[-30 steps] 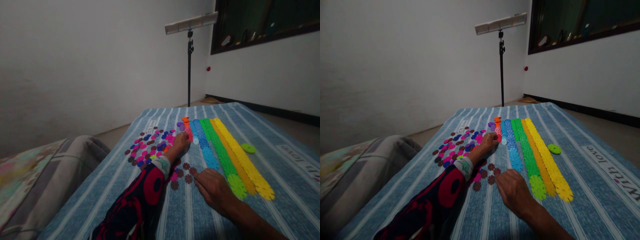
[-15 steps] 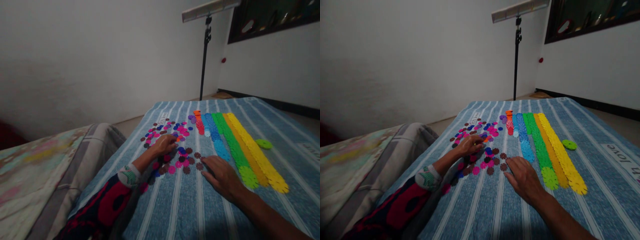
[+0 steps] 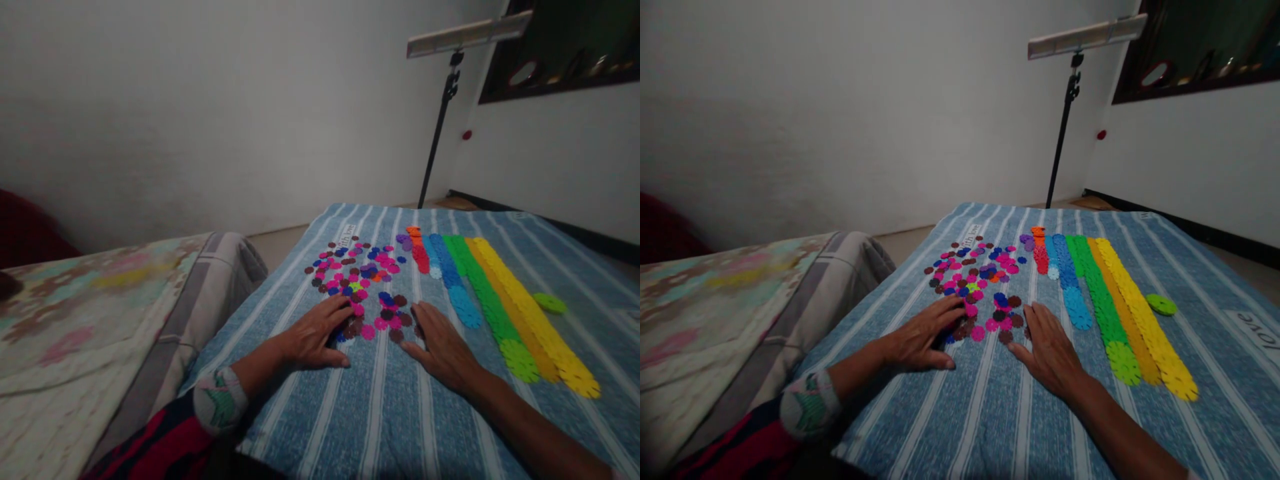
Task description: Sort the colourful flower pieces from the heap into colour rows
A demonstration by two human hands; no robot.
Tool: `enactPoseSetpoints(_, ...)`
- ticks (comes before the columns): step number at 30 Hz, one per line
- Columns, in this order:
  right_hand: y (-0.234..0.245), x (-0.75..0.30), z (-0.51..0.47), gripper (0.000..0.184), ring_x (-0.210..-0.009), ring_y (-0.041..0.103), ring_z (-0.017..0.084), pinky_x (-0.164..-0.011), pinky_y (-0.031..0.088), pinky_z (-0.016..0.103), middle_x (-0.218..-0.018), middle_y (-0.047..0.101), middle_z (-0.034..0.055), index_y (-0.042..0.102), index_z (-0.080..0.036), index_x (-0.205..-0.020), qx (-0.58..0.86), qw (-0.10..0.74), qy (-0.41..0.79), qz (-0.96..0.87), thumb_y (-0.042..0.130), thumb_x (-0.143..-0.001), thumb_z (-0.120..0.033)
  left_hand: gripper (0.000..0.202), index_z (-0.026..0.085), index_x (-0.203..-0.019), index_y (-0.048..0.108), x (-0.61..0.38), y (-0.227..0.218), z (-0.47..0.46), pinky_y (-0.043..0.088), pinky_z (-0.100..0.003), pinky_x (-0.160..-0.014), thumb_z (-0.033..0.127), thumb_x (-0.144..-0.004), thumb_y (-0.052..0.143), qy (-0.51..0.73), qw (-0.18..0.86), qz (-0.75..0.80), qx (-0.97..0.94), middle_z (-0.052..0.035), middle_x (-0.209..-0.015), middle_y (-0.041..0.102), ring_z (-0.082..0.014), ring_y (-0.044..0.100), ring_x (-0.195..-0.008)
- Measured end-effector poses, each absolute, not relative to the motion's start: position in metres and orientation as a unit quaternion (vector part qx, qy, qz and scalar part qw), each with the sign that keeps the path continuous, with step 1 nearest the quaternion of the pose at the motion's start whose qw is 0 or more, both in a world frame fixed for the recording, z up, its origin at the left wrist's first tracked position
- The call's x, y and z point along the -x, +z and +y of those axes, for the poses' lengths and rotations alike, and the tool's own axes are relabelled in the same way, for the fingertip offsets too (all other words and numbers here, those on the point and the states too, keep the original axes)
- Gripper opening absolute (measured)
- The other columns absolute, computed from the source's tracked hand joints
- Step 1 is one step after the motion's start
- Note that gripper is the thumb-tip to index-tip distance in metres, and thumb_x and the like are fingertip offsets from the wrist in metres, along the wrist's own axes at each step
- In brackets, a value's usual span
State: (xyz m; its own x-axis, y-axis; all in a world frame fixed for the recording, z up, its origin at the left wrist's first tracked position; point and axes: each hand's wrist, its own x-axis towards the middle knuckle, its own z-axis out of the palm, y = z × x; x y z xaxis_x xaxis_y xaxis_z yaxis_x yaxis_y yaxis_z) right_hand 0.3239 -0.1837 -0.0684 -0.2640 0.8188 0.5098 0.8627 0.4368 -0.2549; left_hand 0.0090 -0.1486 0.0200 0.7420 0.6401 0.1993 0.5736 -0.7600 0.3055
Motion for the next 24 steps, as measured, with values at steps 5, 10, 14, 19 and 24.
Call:
enactPoseSetpoints(5,-0.062,-0.305,-0.174,0.073,-0.134,0.041,0.037,-0.106,0.038,0.058,-0.143,0.046,0.0243,0.035,-0.009,-0.145,0.535,0.283,-0.028,-0.796,0.053,-0.089,-0.053,0.081,0.028,-0.143,0.044,-0.003,0.005,-0.157,0.03,-0.05,-0.116,0.059,-0.073,0.07,0.131,0.103,0.334,-0.928,-0.0135,-0.153,0.038,-0.0325,0.03,-0.144)
enactPoseSetpoints(10,-0.059,-0.276,-0.155,0.069,-0.129,0.046,0.036,-0.104,0.04,0.057,-0.136,0.051,0.0235,0.039,-0.009,-0.141,0.521,0.301,-0.021,-0.799,0.055,-0.089,-0.052,0.074,0.023,-0.146,0.038,-0.005,-0.006,-0.157,0.027,-0.053,-0.117,0.055,-0.084,0.06,0.141,0.076,0.346,-0.925,-0.016,-0.156,0.033,-0.0316,0.027,-0.146)
enactPoseSetpoints(14,-0.063,-0.247,-0.137,0.065,-0.132,0.042,0.039,-0.104,0.038,0.058,-0.138,0.048,0.0265,0.041,-0.007,-0.138,0.548,0.307,-0.04,-0.777,0.056,-0.09,-0.048,0.07,0.022,-0.144,0.041,-0.014,-0.012,-0.151,0.033,-0.054,-0.114,0.054,-0.085,0.059,0.155,0.051,0.361,-0.918,-0.0174,-0.153,0.038,-0.0325,0.034,-0.142)
enactPoseSetpoints(19,-0.058,-0.214,-0.118,0.054,-0.13,0.043,0.035,-0.106,0.036,0.056,-0.136,0.05,0.0233,0.044,-0.009,-0.137,0.564,0.318,0.0,-0.762,0.054,-0.091,-0.035,0.063,0.018,-0.141,0.044,-0.02,-0.025,-0.134,0.039,-0.053,-0.11,0.049,-0.088,0.056,0.197,-0.001,0.375,-0.906,-0.0202,-0.148,0.043,-0.0329,0.041,-0.138)
enactPoseSetpoints(24,-0.046,-0.191,-0.105,0.051,-0.13,0.044,0.032,-0.106,0.038,0.052,-0.137,0.051,0.0191,0.045,-0.014,-0.138,0.559,0.348,0.024,-0.752,0.052,-0.089,-0.028,0.053,0.018,-0.136,0.049,-0.022,-0.035,-0.116,0.043,-0.051,-0.107,0.039,-0.087,0.057,0.232,-0.036,0.417,-0.878,-0.0175,-0.141,0.052,-0.0311,0.048,-0.132)
